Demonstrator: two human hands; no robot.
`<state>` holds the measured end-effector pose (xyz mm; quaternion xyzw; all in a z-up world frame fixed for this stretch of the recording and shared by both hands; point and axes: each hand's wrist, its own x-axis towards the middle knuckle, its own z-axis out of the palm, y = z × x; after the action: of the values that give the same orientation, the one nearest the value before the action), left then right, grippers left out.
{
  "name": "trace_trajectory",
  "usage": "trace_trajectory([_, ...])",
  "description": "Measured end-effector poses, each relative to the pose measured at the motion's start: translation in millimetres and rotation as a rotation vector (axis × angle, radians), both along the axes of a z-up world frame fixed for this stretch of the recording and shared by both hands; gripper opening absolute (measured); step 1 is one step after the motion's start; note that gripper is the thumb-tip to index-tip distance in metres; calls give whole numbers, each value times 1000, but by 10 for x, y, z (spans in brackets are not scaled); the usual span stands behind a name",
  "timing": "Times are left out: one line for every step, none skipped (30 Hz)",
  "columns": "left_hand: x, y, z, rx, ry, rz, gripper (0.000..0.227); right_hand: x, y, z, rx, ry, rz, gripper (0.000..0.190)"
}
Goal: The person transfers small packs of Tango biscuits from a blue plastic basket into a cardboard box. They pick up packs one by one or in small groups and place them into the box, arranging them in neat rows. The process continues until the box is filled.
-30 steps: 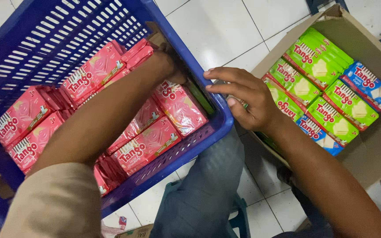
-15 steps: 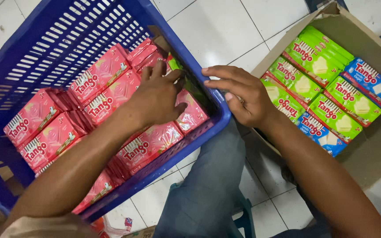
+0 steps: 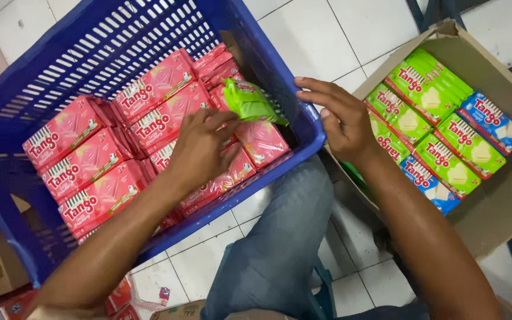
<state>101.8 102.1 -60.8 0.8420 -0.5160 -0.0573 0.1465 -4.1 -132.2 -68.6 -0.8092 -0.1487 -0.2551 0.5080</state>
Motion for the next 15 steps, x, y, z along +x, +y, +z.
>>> trace_trajectory([41, -28, -43, 5, -158, -108, 21, -12, -1, 9, -9, -1, -5, 37])
trace_trajectory([89, -85, -86, 1, -156, -106, 21, -35, 19, 14, -13, 1, -2, 37])
trace_trajectory([162, -150, -121, -56, -270, -242, 13, -36, 35, 22, -2, 15, -22, 37])
trace_trajectory([236, -218, -154, -113, -385, -379, 6, -37, 46, 31, 9, 29, -42, 37])
trace_trajectory([322, -261, -276, -118, -389, -382, 6, -38, 52, 30, 5, 26, -47, 37])
trace_trajectory([409, -308, -401, -135, -392, -463, 6, -39, 55, 25, 9, 26, -51, 37])
trace_trajectory([477, -349, -534, -151, -390, -541, 10, -50, 61, 15, 14, 30, -52, 38])
trace_trajectory([511, -383, -491, -154, -389, -542, 10, -49, 66, 23, 11, 31, -54, 38])
trace_trajectory([539, -414, -452, -101, -258, -553, 15, -50, 71, 29, 12, 40, -60, 38])
trace_trajectory([567, -447, -414, -48, -126, -563, 20, -52, 75, 35, 14, 48, -66, 38])
trace_trajectory([580, -472, -376, -49, -126, -567, 20, -55, 75, 35, 13, 48, -70, 38])
trace_trajectory([591, -497, -336, -72, -165, -568, 14, -60, 75, 38, 10, 42, -69, 38])
trace_trajectory([605, -523, -294, -98, -205, -567, 9, -59, 72, 46, 5, 35, -67, 37])
trace_trajectory([643, -537, -349, -101, -207, -569, 9, -60, 76, 45, 2, 34, -69, 37])
trace_trajectory([680, -555, -404, -128, -188, -573, 10, -60, 74, 47, -2, 32, -71, 36])
